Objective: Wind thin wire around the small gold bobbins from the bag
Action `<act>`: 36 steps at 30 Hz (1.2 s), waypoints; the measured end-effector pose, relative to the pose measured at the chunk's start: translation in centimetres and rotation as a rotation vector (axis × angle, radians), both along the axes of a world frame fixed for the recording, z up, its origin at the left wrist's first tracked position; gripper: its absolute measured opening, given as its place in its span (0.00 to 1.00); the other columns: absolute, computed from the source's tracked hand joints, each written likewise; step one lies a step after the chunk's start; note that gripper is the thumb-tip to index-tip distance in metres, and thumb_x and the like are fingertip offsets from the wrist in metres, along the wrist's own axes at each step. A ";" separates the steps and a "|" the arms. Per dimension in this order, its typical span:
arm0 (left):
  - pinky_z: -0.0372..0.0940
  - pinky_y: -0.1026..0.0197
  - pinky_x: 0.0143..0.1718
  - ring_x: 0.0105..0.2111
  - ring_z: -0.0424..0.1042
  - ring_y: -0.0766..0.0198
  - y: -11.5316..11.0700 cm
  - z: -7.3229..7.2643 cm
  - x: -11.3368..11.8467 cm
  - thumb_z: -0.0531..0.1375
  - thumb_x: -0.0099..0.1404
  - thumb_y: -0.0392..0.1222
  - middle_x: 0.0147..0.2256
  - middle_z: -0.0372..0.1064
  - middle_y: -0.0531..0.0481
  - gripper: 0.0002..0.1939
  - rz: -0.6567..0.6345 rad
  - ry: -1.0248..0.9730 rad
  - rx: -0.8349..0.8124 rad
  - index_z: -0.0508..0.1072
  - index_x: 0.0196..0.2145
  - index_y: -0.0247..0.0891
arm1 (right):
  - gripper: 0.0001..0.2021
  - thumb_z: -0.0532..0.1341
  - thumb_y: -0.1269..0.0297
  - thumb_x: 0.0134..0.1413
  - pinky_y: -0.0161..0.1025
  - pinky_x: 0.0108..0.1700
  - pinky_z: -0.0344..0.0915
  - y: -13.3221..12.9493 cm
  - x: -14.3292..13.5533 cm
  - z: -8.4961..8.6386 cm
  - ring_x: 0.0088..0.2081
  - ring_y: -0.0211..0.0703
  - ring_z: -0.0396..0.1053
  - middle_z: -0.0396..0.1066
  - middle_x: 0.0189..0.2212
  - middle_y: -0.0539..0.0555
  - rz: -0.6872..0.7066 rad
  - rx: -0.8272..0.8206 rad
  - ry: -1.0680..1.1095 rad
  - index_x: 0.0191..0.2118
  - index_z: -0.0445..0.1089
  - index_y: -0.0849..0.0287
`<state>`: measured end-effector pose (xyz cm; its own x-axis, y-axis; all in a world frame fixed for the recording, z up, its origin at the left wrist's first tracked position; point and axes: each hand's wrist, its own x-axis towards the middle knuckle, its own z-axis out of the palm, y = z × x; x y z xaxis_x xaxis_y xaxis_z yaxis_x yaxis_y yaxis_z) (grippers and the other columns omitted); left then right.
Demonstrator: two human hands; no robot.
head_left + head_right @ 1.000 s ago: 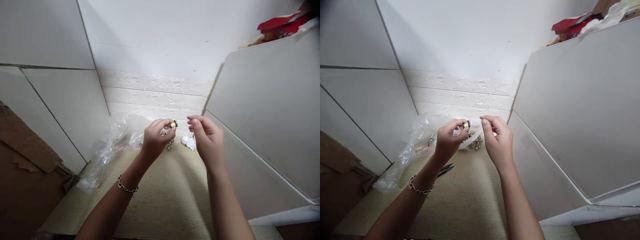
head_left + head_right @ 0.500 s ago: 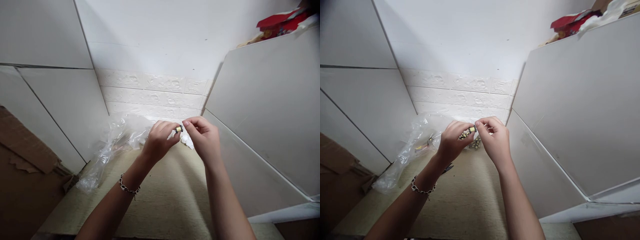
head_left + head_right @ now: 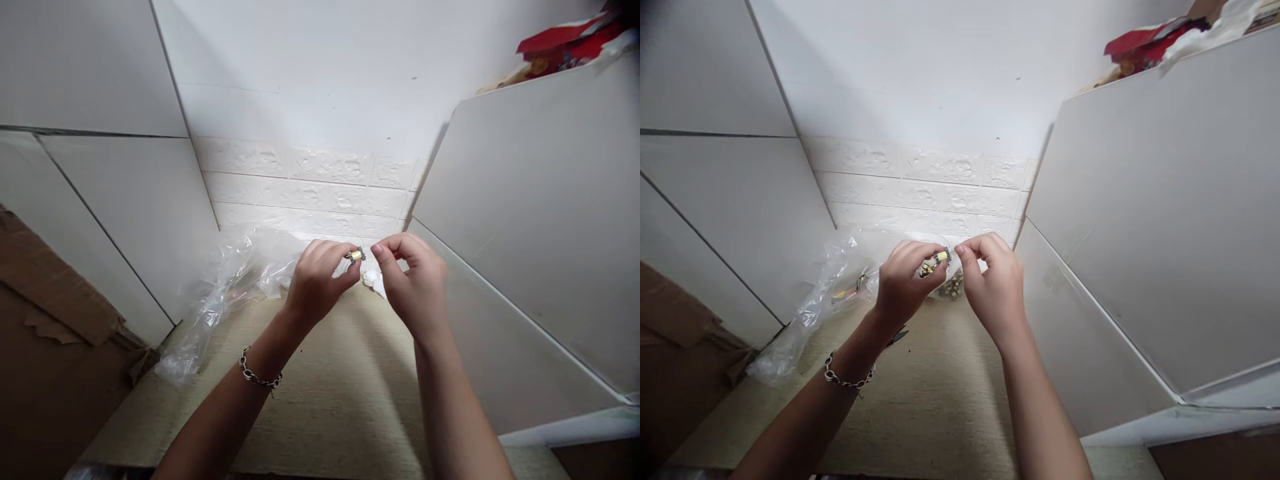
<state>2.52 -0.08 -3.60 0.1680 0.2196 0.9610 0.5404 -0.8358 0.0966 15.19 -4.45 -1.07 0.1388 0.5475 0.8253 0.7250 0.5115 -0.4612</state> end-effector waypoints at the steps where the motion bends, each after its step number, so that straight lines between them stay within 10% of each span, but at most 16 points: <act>1: 0.60 0.65 0.35 0.30 0.66 0.68 0.0 0.0 0.0 0.56 0.56 0.36 0.28 0.70 0.52 0.04 0.004 -0.008 0.014 0.68 0.31 0.36 | 0.08 0.56 0.65 0.50 0.32 0.30 0.57 0.1 0.0 -0.1 0.27 0.33 0.61 0.64 0.22 0.47 0.005 -0.009 0.009 0.23 0.63 0.58; 22: 0.58 0.62 0.32 0.29 0.63 0.66 0.2 -0.4 -0.1 0.52 0.61 0.39 0.27 0.67 0.51 0.06 0.027 0.354 0.008 0.66 0.33 0.35 | 0.12 0.53 0.58 0.53 0.33 0.28 0.53 0.9 1.4 0.1 0.25 0.33 0.58 0.60 0.21 0.46 0.156 -0.234 -0.143 0.23 0.58 0.58; 36: 0.59 0.64 0.35 0.31 0.64 0.68 0.0 -0.3 0.1 0.54 0.59 0.37 0.30 0.69 0.53 0.04 -0.115 0.197 -0.027 0.66 0.34 0.38 | 0.19 0.49 0.56 0.55 0.33 0.25 0.46 0.8 2.1 0.1 0.22 0.31 0.47 0.46 0.17 0.45 0.297 -0.324 -0.006 0.18 0.47 0.59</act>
